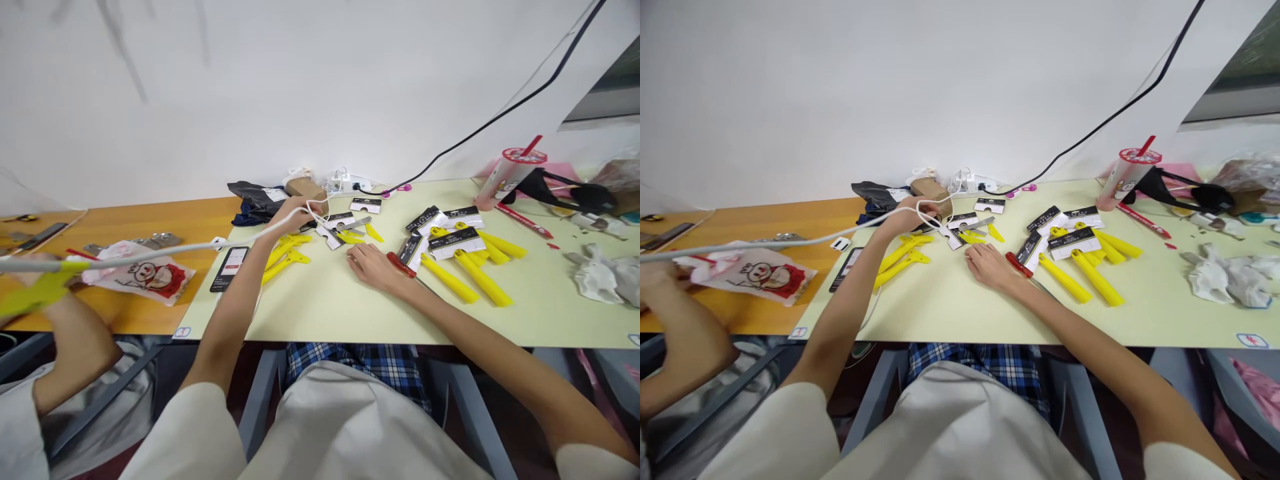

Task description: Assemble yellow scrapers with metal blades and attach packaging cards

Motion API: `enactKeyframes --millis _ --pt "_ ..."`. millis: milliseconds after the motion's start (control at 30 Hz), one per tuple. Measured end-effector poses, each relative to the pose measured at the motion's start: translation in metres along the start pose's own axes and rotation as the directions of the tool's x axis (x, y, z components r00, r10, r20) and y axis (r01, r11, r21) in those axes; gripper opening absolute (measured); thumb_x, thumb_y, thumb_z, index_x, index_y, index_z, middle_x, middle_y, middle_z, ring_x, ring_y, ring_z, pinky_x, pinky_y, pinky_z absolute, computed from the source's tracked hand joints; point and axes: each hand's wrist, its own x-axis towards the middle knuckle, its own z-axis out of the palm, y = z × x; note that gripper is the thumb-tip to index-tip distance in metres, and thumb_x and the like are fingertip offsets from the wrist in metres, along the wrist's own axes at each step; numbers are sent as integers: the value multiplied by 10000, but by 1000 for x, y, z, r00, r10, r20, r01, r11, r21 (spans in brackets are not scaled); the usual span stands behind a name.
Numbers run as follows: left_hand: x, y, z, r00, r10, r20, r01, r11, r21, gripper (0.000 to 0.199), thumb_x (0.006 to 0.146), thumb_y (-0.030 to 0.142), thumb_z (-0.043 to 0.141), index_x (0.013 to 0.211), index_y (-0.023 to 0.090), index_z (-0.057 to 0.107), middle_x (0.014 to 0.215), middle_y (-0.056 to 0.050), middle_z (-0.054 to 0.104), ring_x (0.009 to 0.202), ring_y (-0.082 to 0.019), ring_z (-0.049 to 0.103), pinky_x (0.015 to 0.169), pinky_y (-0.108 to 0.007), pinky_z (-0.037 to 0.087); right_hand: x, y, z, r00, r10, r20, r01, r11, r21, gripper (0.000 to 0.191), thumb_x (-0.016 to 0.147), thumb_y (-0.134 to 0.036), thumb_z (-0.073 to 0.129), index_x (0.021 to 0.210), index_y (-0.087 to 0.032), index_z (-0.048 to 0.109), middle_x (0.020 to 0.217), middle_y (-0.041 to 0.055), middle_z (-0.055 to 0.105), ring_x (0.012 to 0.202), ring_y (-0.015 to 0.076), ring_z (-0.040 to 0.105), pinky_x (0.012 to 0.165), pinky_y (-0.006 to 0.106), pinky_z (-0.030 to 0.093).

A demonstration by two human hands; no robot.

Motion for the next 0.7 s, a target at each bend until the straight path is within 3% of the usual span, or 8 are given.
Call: enactKeyframes --millis 100,167,200,300,367,400,533,700 --pt "-76 6 3 965 -140 -221 61 942 -330 280 836 385 901 1048 203 881 1006 -79 825 899 -201 736 813 -306 573 47 -32 23 999 28 32 -28 999 15 222 1131 -183 528 1312 -133 647 1272 203 723 1160 347 645 1025 472 492" --pt "-117 13 13 900 -274 -339 38 825 -564 335 755 376 984 1027 209 878 999 -65 816 882 -173 734 833 -296 591 85 -54 42 995 96 24 -95 995 -23 404 1047 -101 596 1452 -99 599 1391 238 677 1227 367 623 1064 499 485" --pt "-134 17 19 871 -335 -360 36 773 -633 353 708 361 1021 992 209 877 998 -60 814 859 -158 729 830 -291 598 103 -63 50 997 66 31 -65 997 -41 469 1020 -74 612 1487 -114 593 1448 232 653 1264 370 610 1077 503 479" --pt "-174 28 28 848 -398 -350 23 687 -726 349 688 344 1052 956 207 875 979 -51 802 859 -149 736 861 -299 628 151 -82 73 973 -195 121 207 973 -100 414 1022 -97 666 1435 -114 648 1545 220 617 1378 373 565 1119 490 447" --pt "-192 32 27 843 -402 -358 5 670 -742 360 684 322 1062 971 210 875 958 -43 793 854 -146 743 863 -298 640 172 -88 82 895 -380 233 413 904 -112 248 1074 -151 656 1312 -104 705 1403 206 698 1328 360 597 1075 470 459" --pt "-199 33 25 843 -408 -351 9 663 -749 373 669 314 1071 968 213 872 935 -36 788 831 -143 745 854 -297 646 179 -89 85 877 -410 251 447 888 -109 207 1111 -169 621 1290 -126 716 1344 180 725 1293 335 616 1059 448 461" --pt "-204 37 11 853 -411 -322 33 657 -753 363 642 317 1089 885 217 838 840 -17 764 764 -148 750 762 -278 648 176 -83 78 860 -478 179 507 840 -195 279 1194 -171 462 1348 -127 691 1306 170 742 1221 310 647 1003 446 483" --pt "-171 41 1 879 -355 -319 4 674 -738 354 678 316 1073 865 211 793 874 -13 752 779 -136 732 732 -246 625 109 -51 31 880 -473 -42 452 861 -232 343 1166 -87 458 1396 -210 681 1478 145 717 1315 312 620 1082 494 502"
